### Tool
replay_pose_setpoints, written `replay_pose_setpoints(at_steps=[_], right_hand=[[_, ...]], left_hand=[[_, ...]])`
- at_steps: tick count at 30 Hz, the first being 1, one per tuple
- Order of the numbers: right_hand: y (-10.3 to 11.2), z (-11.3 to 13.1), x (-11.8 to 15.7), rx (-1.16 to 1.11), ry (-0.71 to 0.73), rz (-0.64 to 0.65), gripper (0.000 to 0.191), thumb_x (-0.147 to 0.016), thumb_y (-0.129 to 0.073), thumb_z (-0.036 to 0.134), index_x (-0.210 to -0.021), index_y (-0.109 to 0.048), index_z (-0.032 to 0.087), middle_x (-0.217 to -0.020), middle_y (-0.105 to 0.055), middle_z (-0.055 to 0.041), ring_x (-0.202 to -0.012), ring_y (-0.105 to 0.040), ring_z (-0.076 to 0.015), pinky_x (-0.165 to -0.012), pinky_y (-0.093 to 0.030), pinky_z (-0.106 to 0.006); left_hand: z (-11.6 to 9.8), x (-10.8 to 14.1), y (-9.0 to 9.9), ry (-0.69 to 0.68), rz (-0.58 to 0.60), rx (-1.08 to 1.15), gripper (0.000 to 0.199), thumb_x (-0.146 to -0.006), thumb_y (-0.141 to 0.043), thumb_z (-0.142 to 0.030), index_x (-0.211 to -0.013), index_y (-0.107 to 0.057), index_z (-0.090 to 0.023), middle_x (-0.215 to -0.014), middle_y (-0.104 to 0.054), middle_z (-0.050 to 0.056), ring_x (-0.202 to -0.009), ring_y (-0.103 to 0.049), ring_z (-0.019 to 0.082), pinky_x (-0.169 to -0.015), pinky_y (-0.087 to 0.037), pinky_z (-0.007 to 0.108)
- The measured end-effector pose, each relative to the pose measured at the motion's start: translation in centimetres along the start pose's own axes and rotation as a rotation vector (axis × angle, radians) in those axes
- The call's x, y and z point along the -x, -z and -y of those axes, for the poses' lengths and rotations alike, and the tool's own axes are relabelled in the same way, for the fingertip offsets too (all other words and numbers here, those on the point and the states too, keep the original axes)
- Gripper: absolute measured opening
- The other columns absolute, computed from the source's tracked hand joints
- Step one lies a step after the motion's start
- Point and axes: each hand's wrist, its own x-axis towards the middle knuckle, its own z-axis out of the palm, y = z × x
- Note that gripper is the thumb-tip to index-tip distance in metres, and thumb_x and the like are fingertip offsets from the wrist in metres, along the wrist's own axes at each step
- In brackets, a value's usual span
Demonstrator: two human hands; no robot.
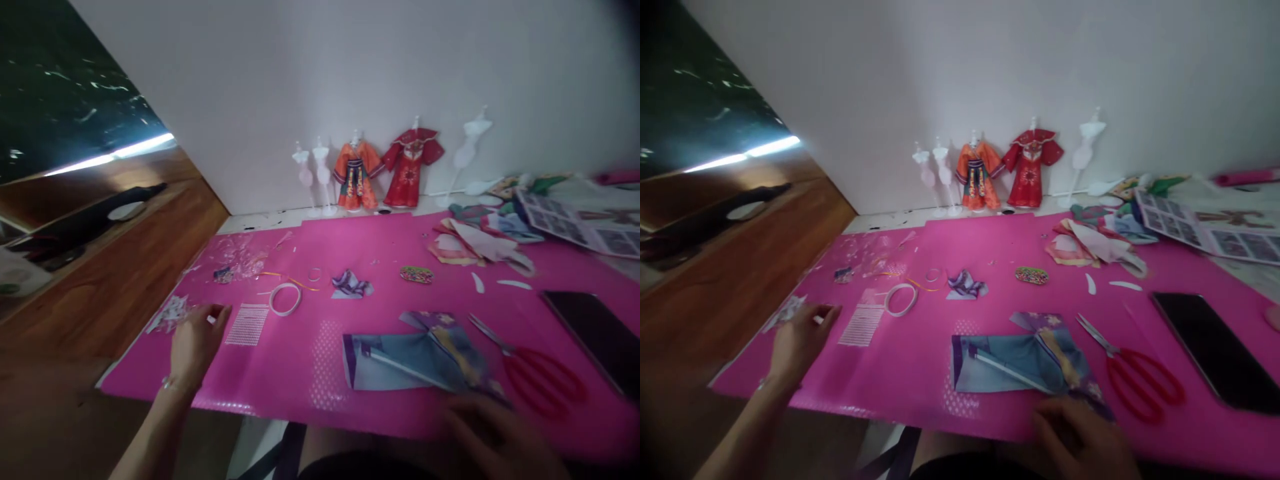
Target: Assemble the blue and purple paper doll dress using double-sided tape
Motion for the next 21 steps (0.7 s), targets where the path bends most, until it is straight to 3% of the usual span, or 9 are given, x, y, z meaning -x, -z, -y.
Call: replay_pose_setpoints(at_steps=[3,6,10,16,21], right_hand=[[0.8,0.4,-0.6,0.045,0.06,-0.107,0.017,-0.081,-0.06,0.036,-0.074,-0.073,0.03,-0.074,-0.075,-0.0007,-0.064,-0.071,-0.0202,-0.057,-0.057,-0.027],[1.0,-0.1,-0.7,0.109,0.082,-0.153,0.015,-0.083,-0.06,0.037,-0.078,-0.072,0.029,-0.081,-0.074,-0.0019,-0.073,-0.071,-0.0211,-0.065,-0.057,-0.029],[1.4,-1.8,-0.3,0.18,0.026,-0.144,0.015,-0.085,-0.059,0.038,-0.083,-0.071,0.029,-0.088,-0.073,-0.004,-0.082,-0.07,-0.0242,-0.07,-0.057,-0.034],[2.4,-4.5,0.4,0.232,-0.049,-0.162,0.018,-0.085,-0.057,0.038,-0.088,-0.072,0.029,-0.09,-0.073,-0.0047,-0.082,-0.07,-0.0259,-0.069,-0.057,-0.038],[2.6,-3.7,0.1,0.219,-0.105,-0.117,0.018,-0.088,-0.054,0.032,-0.093,-0.071,0.027,-0.092,-0.072,-0.0048,-0.084,-0.069,-0.0244,-0.072,-0.055,-0.038]], left_hand=[[-4.9,3.1,-0.7,-0.088,0.057,0.146,0.027,-0.087,-0.051,-0.045,-0.082,-0.064,-0.022,-0.074,-0.066,0.001,-0.061,-0.059,0.018,-0.057,-0.042,0.027],[-9.8,6.5,-2.5,-0.203,0.219,0.466,0.024,-0.086,-0.052,-0.041,-0.078,-0.063,-0.022,-0.071,-0.064,0.001,-0.057,-0.055,0.016,-0.056,-0.041,0.027],[-14.5,9.2,-5.4,-0.277,0.351,0.506,0.019,-0.086,-0.051,-0.03,-0.075,-0.064,-0.022,-0.078,-0.064,0.002,-0.062,-0.059,0.016,-0.06,-0.043,0.027],[-17.0,9.6,-7.8,-0.291,0.425,0.493,0.018,-0.089,-0.051,-0.03,-0.086,-0.068,-0.023,-0.09,-0.064,0.005,-0.075,-0.063,0.02,-0.069,-0.044,0.031],[-17.3,9.2,-8.7,-0.307,0.46,0.522,0.018,-0.087,-0.053,-0.032,-0.079,-0.064,-0.022,-0.085,-0.062,0.005,-0.079,-0.062,0.023,-0.071,-0.045,0.033]])
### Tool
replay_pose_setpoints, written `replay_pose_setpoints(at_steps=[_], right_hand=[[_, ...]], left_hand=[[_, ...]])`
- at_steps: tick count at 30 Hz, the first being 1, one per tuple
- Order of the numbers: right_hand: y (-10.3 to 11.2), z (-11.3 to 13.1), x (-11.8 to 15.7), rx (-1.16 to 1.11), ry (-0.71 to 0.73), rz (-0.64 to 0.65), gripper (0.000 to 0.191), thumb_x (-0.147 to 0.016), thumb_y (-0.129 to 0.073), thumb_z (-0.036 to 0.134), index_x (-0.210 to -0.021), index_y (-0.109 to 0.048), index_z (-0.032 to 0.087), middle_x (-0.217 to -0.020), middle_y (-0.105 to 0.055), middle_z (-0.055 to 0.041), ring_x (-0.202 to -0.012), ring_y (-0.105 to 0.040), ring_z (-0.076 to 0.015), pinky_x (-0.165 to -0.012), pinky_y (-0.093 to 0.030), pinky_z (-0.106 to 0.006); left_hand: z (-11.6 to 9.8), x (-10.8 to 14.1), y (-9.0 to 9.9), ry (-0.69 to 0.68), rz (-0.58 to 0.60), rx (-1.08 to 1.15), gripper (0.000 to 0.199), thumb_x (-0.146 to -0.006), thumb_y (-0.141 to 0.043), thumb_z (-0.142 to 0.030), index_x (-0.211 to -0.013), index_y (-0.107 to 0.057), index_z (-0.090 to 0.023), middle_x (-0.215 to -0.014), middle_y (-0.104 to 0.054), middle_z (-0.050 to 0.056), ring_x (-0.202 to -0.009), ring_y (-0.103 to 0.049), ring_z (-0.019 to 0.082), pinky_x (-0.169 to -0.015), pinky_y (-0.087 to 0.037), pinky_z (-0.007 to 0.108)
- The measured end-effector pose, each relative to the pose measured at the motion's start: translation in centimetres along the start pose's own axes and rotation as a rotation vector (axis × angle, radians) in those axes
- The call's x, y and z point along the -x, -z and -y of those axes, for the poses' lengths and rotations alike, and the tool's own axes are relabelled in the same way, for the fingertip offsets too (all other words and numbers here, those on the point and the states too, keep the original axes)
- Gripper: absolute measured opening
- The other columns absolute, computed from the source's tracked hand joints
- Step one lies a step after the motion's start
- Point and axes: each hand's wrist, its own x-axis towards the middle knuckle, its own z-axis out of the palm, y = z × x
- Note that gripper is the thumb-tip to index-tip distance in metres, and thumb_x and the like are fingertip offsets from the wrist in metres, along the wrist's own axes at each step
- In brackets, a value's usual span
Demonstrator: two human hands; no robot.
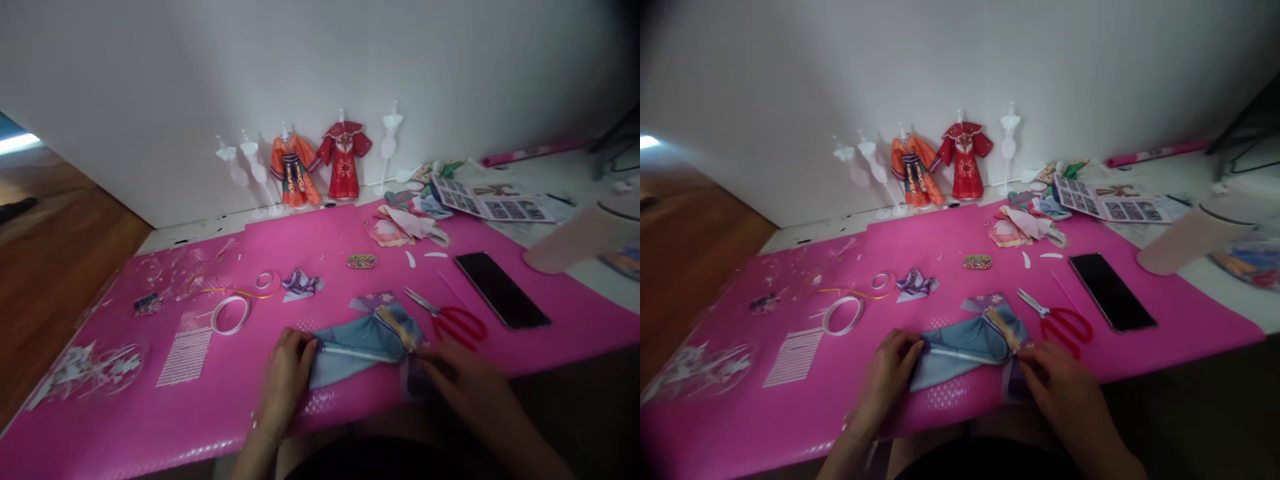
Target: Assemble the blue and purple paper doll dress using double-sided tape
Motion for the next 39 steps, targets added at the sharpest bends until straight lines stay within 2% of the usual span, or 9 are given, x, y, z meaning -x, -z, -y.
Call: replay_pose_setpoints(at_steps=[4,12,16,19,22,25,30,35,39], right_hand=[[-0.2,0.7,-0.7,-0.042,0.006,0.044,0.017,-0.087,-0.054,0.027,-0.093,-0.071,0.027,-0.093,-0.072,-0.0041,-0.085,-0.068,-0.0238,-0.072,-0.055,-0.037],[-0.5,2.5,-1.3,-0.033,0.037,0.112,0.02,-0.089,-0.052,0.024,-0.095,-0.071,0.023,-0.091,-0.071,-0.0052,-0.081,-0.068,-0.0223,-0.072,-0.054,-0.036],[-1.0,3.5,-1.4,-0.039,0.065,0.086,0.021,-0.092,-0.051,0.025,-0.096,-0.071,0.022,-0.093,-0.069,-0.0064,-0.082,-0.067,-0.0218,-0.072,-0.053,-0.035],[-1.4,4.2,-1.7,-0.067,0.163,0.041,0.017,-0.091,-0.054,0.024,-0.096,-0.07,0.023,-0.094,-0.067,-0.0072,-0.09,-0.065,-0.0237,-0.075,-0.053,-0.037],[-1.9,5.4,-2.3,-0.108,0.311,0.011,0.016,-0.091,-0.055,0.021,-0.097,-0.069,0.023,-0.095,-0.066,-0.0075,-0.103,-0.061,-0.0269,-0.089,-0.048,-0.044],[-2.6,7.0,-2.9,-0.165,0.397,0.084,0.015,-0.09,-0.057,0.02,-0.1,-0.068,0.023,-0.095,-0.065,-0.0064,-0.099,-0.061,-0.0253,-0.095,-0.043,-0.048],[-4.0,8.8,-3.6,-0.286,0.403,0.21,0.017,-0.085,-0.063,0.021,-0.102,-0.068,0.021,-0.098,-0.066,-0.006,-0.095,-0.059,-0.0234,-0.084,-0.046,-0.041],[-4.4,9.2,-4.2,-0.411,0.35,0.301,0.009,-0.082,-0.06,0.013,-0.079,-0.064,0.02,-0.084,-0.067,-0.0018,-0.085,-0.059,-0.0194,-0.079,-0.045,-0.035],[-4.4,9.0,-4.5,-0.563,0.271,0.326,0.012,-0.08,-0.058,0.012,-0.072,-0.061,0.021,-0.081,-0.067,-0.0007,-0.082,-0.061,-0.0169,-0.077,-0.046,-0.031]], left_hand=[[0.5,-0.1,-0.2,-0.013,0.006,0.034,0.018,-0.086,-0.052,-0.031,-0.073,-0.06,-0.022,-0.081,-0.061,0.004,-0.074,-0.059,0.022,-0.069,-0.044,0.033],[0.4,-0.2,-0.6,-0.001,0.008,0.106,0.016,-0.086,-0.055,-0.033,-0.08,-0.064,-0.021,-0.083,-0.061,0.004,-0.076,-0.058,0.022,-0.07,-0.043,0.032],[-0.1,0.0,-0.5,0.008,0.005,0.159,0.015,-0.083,-0.057,-0.029,-0.072,-0.061,-0.021,-0.078,-0.058,0.003,-0.069,-0.054,0.019,-0.064,-0.04,0.03],[-0.7,0.7,0.1,0.018,0.021,0.224,0.016,-0.083,-0.055,-0.031,-0.071,-0.059,-0.02,-0.076,-0.056,0.002,-0.067,-0.051,0.017,-0.062,-0.038,0.028],[-1.4,1.8,1.0,0.054,0.068,0.292,0.019,-0.084,-0.053,-0.034,-0.073,-0.059,-0.019,-0.072,-0.057,0.001,-0.065,-0.049,0.017,-0.06,-0.038,0.027],[-2.1,2.7,1.9,0.102,0.116,0.343,0.022,-0.083,-0.054,-0.036,-0.073,-0.06,-0.018,-0.067,-0.057,0.0,-0.062,-0.047,0.016,-0.058,-0.037,0.026],[-2.7,3.2,2.6,0.158,0.17,0.457,0.023,-0.081,-0.057,-0.038,-0.07,-0.058,-0.018,-0.062,-0.053,-0.002,-0.059,-0.045,0.014,-0.057,-0.035,0.025],[-2.9,3.1,2.6,0.212,0.187,0.639,0.023,-0.078,-0.065,-0.037,-0.069,-0.06,-0.017,-0.061,-0.051,-0.004,-0.058,-0.043,0.012,-0.056,-0.033,0.023],[-2.8,3.5,2.3,0.246,0.162,0.728,0.029,-0.078,-0.068,-0.042,-0.094,-0.07,-0.017,-0.077,-0.061,0.0,-0.067,-0.048,0.014,-0.063,-0.036,0.024]])
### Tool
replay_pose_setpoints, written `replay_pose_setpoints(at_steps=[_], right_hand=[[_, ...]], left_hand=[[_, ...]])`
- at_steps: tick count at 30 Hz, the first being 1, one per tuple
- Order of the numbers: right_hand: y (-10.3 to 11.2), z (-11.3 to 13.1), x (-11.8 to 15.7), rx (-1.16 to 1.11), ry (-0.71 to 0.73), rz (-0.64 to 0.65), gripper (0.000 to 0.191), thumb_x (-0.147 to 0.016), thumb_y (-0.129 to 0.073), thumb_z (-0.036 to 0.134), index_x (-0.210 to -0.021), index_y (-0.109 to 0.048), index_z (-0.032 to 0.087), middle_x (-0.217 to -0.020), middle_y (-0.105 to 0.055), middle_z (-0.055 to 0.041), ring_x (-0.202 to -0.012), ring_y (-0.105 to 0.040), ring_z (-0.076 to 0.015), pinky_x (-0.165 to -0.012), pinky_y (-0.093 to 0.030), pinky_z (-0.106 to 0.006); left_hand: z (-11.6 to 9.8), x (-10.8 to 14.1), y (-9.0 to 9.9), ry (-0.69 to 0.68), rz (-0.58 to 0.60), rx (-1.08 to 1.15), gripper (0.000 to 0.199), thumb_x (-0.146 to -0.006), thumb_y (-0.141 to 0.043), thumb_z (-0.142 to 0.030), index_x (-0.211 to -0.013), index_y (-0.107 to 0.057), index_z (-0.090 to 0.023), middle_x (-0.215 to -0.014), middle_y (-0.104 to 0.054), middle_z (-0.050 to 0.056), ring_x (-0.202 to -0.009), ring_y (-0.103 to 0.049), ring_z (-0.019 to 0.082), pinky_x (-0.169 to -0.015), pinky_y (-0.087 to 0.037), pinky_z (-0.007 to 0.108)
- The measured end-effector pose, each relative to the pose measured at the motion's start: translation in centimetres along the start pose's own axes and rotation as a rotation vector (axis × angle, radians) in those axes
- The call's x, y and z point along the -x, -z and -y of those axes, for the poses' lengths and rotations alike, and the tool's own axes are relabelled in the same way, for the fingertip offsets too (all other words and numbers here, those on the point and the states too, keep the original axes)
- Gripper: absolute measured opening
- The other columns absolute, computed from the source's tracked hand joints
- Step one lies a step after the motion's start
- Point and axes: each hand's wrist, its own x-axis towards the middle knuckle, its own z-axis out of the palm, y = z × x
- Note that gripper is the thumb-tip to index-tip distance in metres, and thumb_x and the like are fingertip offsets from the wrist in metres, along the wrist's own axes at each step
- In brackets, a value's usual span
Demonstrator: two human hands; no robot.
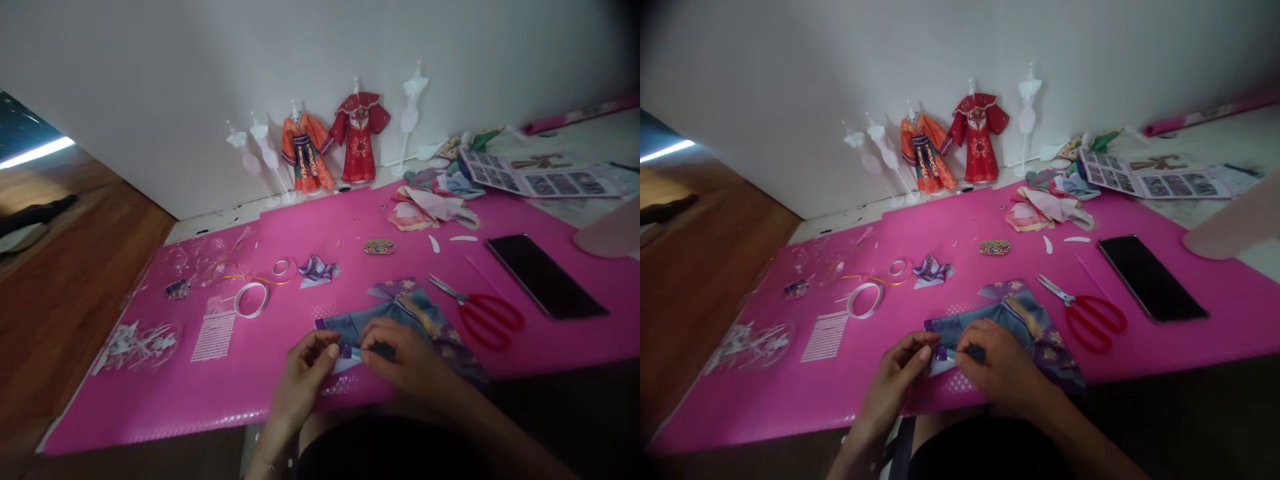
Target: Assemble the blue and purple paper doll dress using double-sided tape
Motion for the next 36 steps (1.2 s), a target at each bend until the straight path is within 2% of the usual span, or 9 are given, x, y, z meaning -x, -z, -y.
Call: replay_pose_setpoints(at_steps=[2,3,7,11,15,22,26,31,36], right_hand=[[0.2,-0.1,0.0,-0.063,-0.033,0.008,0.013,-0.08,-0.058,0.011,-0.071,-0.062,0.021,-0.082,-0.067,-0.0006,-0.082,-0.062,-0.0164,-0.078,-0.047,-0.03],[0.3,-0.1,0.1,-0.085,-0.054,0.014,0.013,-0.08,-0.058,0.012,-0.071,-0.062,0.021,-0.082,-0.067,-0.0006,-0.082,-0.062,-0.0164,-0.077,-0.047,-0.03],[0.6,0.0,0.2,-0.126,-0.101,0.011,0.012,-0.079,-0.059,0.013,-0.07,-0.062,0.021,-0.077,-0.064,0.0005,-0.076,-0.061,-0.0161,-0.071,-0.046,-0.028],[1.0,0.7,0.2,-0.139,-0.15,0.036,0.012,-0.079,-0.06,0.017,-0.067,-0.06,0.021,-0.071,-0.062,0.0023,-0.072,-0.057,-0.015,-0.067,-0.043,-0.026],[1.4,1.4,0.2,-0.179,-0.208,0.073,0.006,-0.078,-0.062,0.023,-0.072,-0.065,0.021,-0.075,-0.064,0.0018,-0.074,-0.057,-0.0158,-0.07,-0.043,-0.027],[1.4,1.7,0.2,-0.255,-0.28,0.064,0.011,-0.076,-0.062,0.025,-0.065,-0.061,0.022,-0.067,-0.058,0.0032,-0.069,-0.054,-0.0154,-0.064,-0.041,-0.027],[1.4,2.3,0.2,-0.279,-0.311,0.058,0.01,-0.074,-0.06,0.024,-0.065,-0.059,0.021,-0.065,-0.057,0.0035,-0.068,-0.053,-0.015,-0.063,-0.04,-0.027],[1.7,3.1,0.1,-0.296,-0.301,0.045,0.004,-0.071,-0.061,0.024,-0.069,-0.062,0.021,-0.068,-0.059,0.0034,-0.07,-0.053,-0.0153,-0.065,-0.041,-0.027],[1.6,3.4,-0.2,-0.287,-0.3,0.022,0.011,-0.071,-0.057,0.023,-0.061,-0.058,0.021,-0.063,-0.057,0.0037,-0.065,-0.052,-0.014,-0.063,-0.04,-0.026]], left_hand=[[0.3,0.3,-0.3,0.021,0.038,0.032,0.037,-0.077,-0.068,-0.043,-0.105,-0.069,-0.019,-0.083,-0.063,0.002,-0.073,-0.051,0.016,-0.066,-0.038,0.025],[0.4,0.4,-0.5,0.028,0.062,0.038,0.037,-0.076,-0.069,-0.043,-0.104,-0.07,-0.019,-0.083,-0.063,0.002,-0.073,-0.051,0.016,-0.067,-0.038,0.026],[0.5,0.8,-1.4,-0.021,0.095,0.03,0.014,-0.073,-0.072,-0.031,-0.075,-0.069,-0.018,-0.079,-0.059,0.001,-0.074,-0.05,0.016,-0.068,-0.037,0.026],[0.0,0.9,-2.0,-0.022,0.048,0.114,0.015,-0.072,-0.071,-0.025,-0.061,-0.065,-0.017,-0.083,-0.059,0.002,-0.08,-0.053,0.018,-0.073,-0.038,0.027],[-0.7,1.2,-2.4,0.0,0.036,0.171,0.014,-0.072,-0.07,-0.024,-0.061,-0.064,-0.017,-0.084,-0.059,0.002,-0.081,-0.053,0.017,-0.073,-0.039,0.026],[-1.7,1.8,-3.0,-0.022,0.048,0.206,0.008,-0.071,-0.072,-0.02,-0.07,-0.065,-0.018,-0.081,-0.059,-0.001,-0.079,-0.053,0.015,-0.072,-0.04,0.023],[-1.7,1.6,-3.2,-0.024,0.012,0.203,0.009,-0.07,-0.071,-0.018,-0.067,-0.062,-0.018,-0.078,-0.056,-0.002,-0.074,-0.05,0.013,-0.065,-0.039,0.021],[-1.6,1.7,-3.4,-0.025,0.004,0.194,0.012,-0.071,-0.07,-0.018,-0.064,-0.06,-0.018,-0.074,-0.053,-0.003,-0.069,-0.047,0.012,-0.063,-0.037,0.021],[-1.7,1.9,-3.3,-0.041,0.033,0.173,0.013,-0.073,-0.068,-0.018,-0.063,-0.059,-0.018,-0.073,-0.052,-0.002,-0.069,-0.046,0.012,-0.062,-0.035,0.022]])
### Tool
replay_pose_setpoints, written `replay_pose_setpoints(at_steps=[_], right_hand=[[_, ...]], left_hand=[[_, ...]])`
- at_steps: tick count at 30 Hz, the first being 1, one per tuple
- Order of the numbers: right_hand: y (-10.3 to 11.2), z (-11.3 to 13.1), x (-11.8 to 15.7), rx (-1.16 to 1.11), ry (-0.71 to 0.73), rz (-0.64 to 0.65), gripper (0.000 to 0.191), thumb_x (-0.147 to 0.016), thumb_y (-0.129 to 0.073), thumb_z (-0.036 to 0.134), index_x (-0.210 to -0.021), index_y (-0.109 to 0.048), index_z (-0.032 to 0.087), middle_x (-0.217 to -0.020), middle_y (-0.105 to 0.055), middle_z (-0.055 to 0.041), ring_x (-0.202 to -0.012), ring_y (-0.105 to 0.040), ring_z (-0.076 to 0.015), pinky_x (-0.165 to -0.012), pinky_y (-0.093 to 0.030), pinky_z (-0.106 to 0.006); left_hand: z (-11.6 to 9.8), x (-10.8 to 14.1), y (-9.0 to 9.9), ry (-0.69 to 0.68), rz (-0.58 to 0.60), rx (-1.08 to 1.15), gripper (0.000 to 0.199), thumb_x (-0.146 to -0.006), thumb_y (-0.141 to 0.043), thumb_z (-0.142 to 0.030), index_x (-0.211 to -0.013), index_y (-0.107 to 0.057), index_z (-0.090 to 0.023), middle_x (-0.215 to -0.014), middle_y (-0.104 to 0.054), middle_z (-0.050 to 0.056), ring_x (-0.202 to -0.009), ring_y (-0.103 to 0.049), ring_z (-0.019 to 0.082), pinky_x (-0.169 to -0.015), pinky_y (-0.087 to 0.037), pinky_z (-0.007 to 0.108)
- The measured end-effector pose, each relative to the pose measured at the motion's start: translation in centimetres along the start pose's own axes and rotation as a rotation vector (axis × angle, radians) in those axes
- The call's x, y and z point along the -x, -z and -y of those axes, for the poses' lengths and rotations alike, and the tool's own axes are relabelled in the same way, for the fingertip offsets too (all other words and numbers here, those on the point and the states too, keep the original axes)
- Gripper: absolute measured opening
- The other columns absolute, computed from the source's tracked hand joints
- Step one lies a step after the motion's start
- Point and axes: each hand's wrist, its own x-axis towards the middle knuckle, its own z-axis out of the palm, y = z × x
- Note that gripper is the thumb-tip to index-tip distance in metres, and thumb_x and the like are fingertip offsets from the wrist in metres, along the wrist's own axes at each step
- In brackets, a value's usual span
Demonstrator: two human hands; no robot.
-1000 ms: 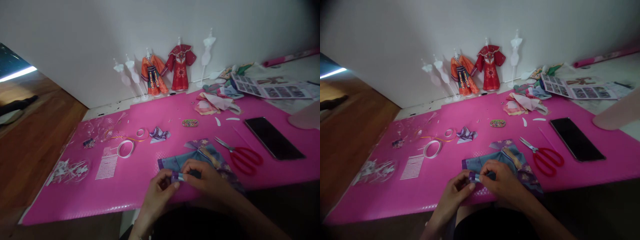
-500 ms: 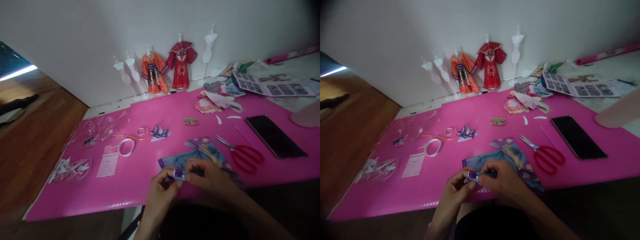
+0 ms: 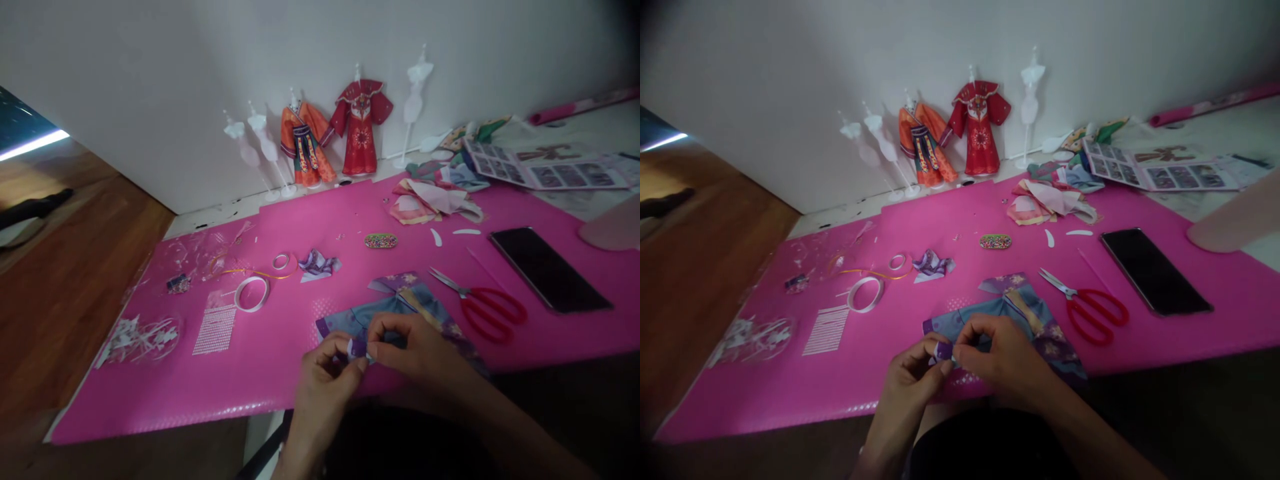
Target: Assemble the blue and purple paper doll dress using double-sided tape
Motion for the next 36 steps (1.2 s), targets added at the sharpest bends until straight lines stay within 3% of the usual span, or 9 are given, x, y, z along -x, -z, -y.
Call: replay_pose_setpoints(at_steps=[13,22,25,27,30,32,36], right_hand=[[0.2,-0.2,0.1,-0.117,-0.099,0.053,0.011,-0.07,-0.063,0.029,-0.063,-0.061,0.02,-0.058,-0.051,0.0052,-0.058,-0.044,-0.0116,-0.056,-0.034,-0.025],[0.2,-0.5,-0.1,-0.109,-0.06,0.066,0.012,-0.071,-0.062,0.026,-0.061,-0.061,0.02,-0.057,-0.054,0.0047,-0.057,-0.048,-0.0119,-0.056,-0.038,-0.025],[0.3,-0.3,0.1,-0.075,-0.031,0.029,0.006,-0.072,-0.063,0.027,-0.068,-0.065,0.022,-0.065,-0.062,0.0028,-0.066,-0.057,-0.0156,-0.064,-0.045,-0.028],[0.5,-0.2,0.4,-0.018,0.04,-0.065,0.007,-0.071,-0.065,0.026,-0.077,-0.067,0.023,-0.077,-0.067,0.0007,-0.078,-0.061,-0.0194,-0.074,-0.048,-0.033],[0.6,-0.1,0.9,0.151,0.204,-0.247,0.005,-0.072,-0.068,0.024,-0.073,-0.063,0.026,-0.077,-0.065,0.0014,-0.08,-0.06,-0.0206,-0.097,-0.041,-0.046],[0.5,-0.1,1.3,0.245,0.269,-0.278,0.011,-0.075,-0.068,0.022,-0.067,-0.062,0.027,-0.069,-0.06,0.0029,-0.073,-0.059,-0.0189,-0.102,-0.037,-0.049],[0.1,-0.2,1.5,0.281,0.239,-0.229,0.014,-0.075,-0.068,0.02,-0.064,-0.064,0.026,-0.064,-0.058,0.0022,-0.065,-0.056,-0.0174,-0.074,-0.05,-0.038]], left_hand=[[0.0,-0.2,0.1,-0.021,-0.044,0.002,0.011,-0.072,-0.07,-0.019,-0.065,-0.062,-0.018,-0.076,-0.055,-0.001,-0.071,-0.049,0.013,-0.065,-0.039,0.022],[0.0,0.0,0.0,-0.028,-0.05,-0.026,0.01,-0.072,-0.07,-0.02,-0.065,-0.063,-0.018,-0.077,-0.055,-0.001,-0.072,-0.049,0.013,-0.065,-0.039,0.022],[-0.1,-0.1,0.0,-0.035,-0.054,-0.007,0.009,-0.071,-0.07,-0.019,-0.064,-0.064,-0.018,-0.076,-0.056,-0.001,-0.071,-0.05,0.013,-0.064,-0.04,0.022],[-0.1,-0.1,0.0,-0.051,-0.058,0.011,0.01,-0.071,-0.071,-0.017,-0.064,-0.064,-0.018,-0.076,-0.056,-0.001,-0.071,-0.051,0.013,-0.064,-0.04,0.022],[-0.1,-0.2,0.1,-0.085,-0.067,0.017,0.01,-0.071,-0.071,-0.015,-0.063,-0.064,-0.018,-0.076,-0.056,-0.001,-0.072,-0.052,0.013,-0.065,-0.04,0.021],[0.0,-0.3,0.1,-0.09,-0.065,0.005,0.01,-0.072,-0.07,-0.015,-0.064,-0.065,-0.019,-0.075,-0.055,-0.002,-0.071,-0.05,0.012,-0.064,-0.039,0.021],[0.0,-0.4,0.0,-0.075,-0.056,-0.012,0.01,-0.073,-0.069,-0.015,-0.064,-0.063,-0.018,-0.077,-0.054,-0.001,-0.071,-0.05,0.013,-0.062,-0.038,0.022]])
